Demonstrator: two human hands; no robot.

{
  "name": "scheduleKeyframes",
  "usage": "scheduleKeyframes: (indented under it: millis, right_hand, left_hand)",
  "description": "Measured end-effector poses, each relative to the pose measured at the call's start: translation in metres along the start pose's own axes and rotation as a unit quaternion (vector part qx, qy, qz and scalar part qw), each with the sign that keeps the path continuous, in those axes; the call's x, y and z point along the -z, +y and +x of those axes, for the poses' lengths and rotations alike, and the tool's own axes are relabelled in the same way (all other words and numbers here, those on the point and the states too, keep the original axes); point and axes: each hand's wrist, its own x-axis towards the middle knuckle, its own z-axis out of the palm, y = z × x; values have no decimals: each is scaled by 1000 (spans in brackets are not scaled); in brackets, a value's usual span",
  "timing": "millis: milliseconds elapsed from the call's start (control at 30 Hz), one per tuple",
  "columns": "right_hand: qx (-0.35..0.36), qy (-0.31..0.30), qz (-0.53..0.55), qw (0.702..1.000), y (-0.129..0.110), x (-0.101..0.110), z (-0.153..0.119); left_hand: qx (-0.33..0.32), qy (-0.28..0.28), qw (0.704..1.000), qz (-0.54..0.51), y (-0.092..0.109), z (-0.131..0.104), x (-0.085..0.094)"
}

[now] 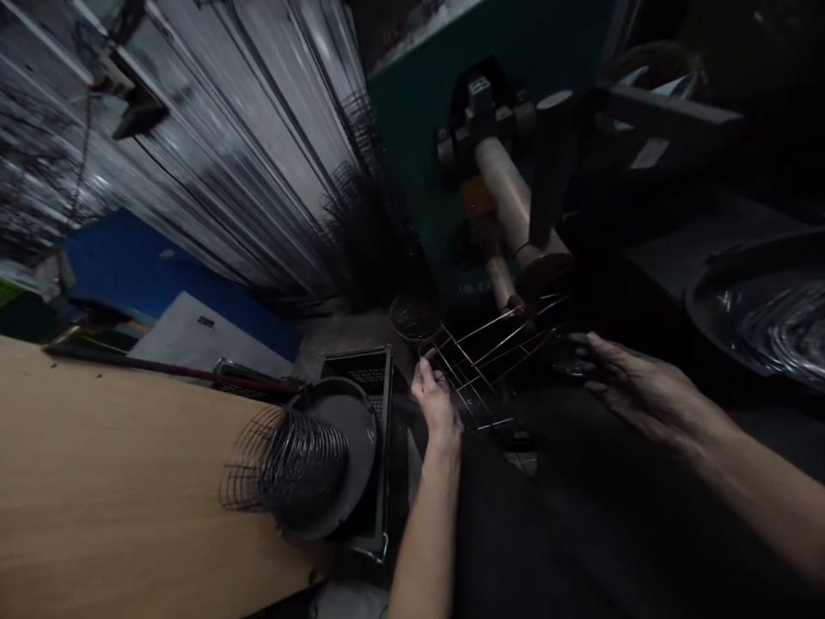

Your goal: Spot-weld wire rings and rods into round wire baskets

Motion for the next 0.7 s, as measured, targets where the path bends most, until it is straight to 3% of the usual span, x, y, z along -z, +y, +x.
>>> scheduleKeyframes:
  millis: [300,400,467,500,567,633,700]
  right_hand:
    - [0,-9,-7,1000,-3,15,11]
    - [14,-2,-39,999,-7,37,10]
    - [96,61,-152,982,-8,65,9]
    - [158,102,-248,950,-7,82,10]
    - [254,156,-477,827,0,119,12]
    - [262,166,-653,691,10,149,14]
    - [270,128,-729,616,22,163,13]
  left_hand:
    - [-24,5,999,26,9,6,-2]
    - [-37,4,999,26,12,2,-4]
    - [-32,5,999,16,8,-3,-4]
    - [-28,9,1000,7,2,-7,-4]
    - [-16,28,999,-16,-13,-19,-1]
    - [-6,47,999,-27,-29,-40,5]
    - [-11,38,999,-11,-36,-65,13]
